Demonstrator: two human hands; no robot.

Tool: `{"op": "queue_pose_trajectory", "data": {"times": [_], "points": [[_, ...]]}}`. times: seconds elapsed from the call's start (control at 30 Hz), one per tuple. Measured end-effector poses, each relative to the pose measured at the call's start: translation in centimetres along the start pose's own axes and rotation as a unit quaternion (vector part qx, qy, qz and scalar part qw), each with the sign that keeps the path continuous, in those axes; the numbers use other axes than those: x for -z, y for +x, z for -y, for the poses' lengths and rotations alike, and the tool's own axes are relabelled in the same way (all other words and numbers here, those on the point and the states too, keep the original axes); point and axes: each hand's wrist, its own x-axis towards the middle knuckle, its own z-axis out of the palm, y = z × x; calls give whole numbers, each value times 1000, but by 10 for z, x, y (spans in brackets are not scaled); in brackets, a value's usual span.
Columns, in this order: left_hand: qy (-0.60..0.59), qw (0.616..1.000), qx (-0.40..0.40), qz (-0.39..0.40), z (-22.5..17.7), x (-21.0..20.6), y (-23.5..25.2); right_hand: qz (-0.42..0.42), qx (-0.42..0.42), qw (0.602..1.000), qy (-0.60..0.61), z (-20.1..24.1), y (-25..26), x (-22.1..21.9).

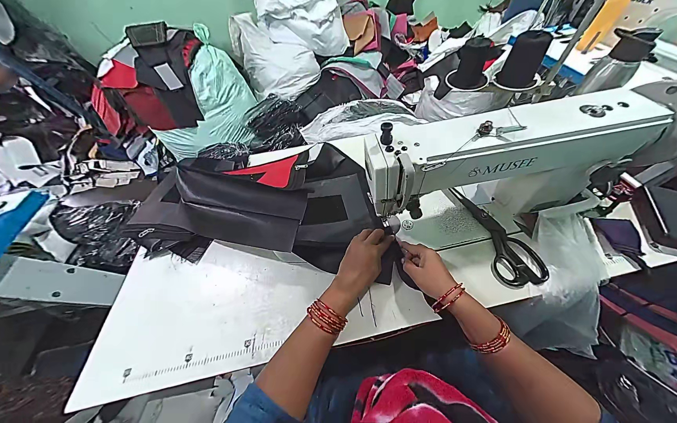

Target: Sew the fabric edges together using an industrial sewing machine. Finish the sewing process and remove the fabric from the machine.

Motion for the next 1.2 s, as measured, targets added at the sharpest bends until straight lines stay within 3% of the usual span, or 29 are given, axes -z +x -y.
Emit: {"op": "queue_pose_trajectory", "data": {"times": [0.2, 0.3, 0.4, 0.53, 0.6, 0.93, 1.2], "points": [[82, 992, -18, 90, -11, 6, 1, 1, 4, 1000, 8, -2, -1, 0], [93, 987, 1, 133, -17, 10, 4, 4, 23, 999, -46, -1, -2, -1], [57, 994, 7, 97, -11, 4, 0, 25, 30, 994, -107, 7, -4, -1], [-44, 998, 2, -48, 4, -11, -10, 41, 28, 991, -126, 11, -4, 1], [-77, 994, 10, -83, 5, -13, -12, 47, 27, 992, -116, 11, -3, 2], [-99, 989, 13, -107, 6, -14, -12, 35, 17, 999, -29, 7, -3, -3], [-68, 995, -2, -78, 5, -14, -11, 72, 9, 986, -148, 22, -3, -3]]}}
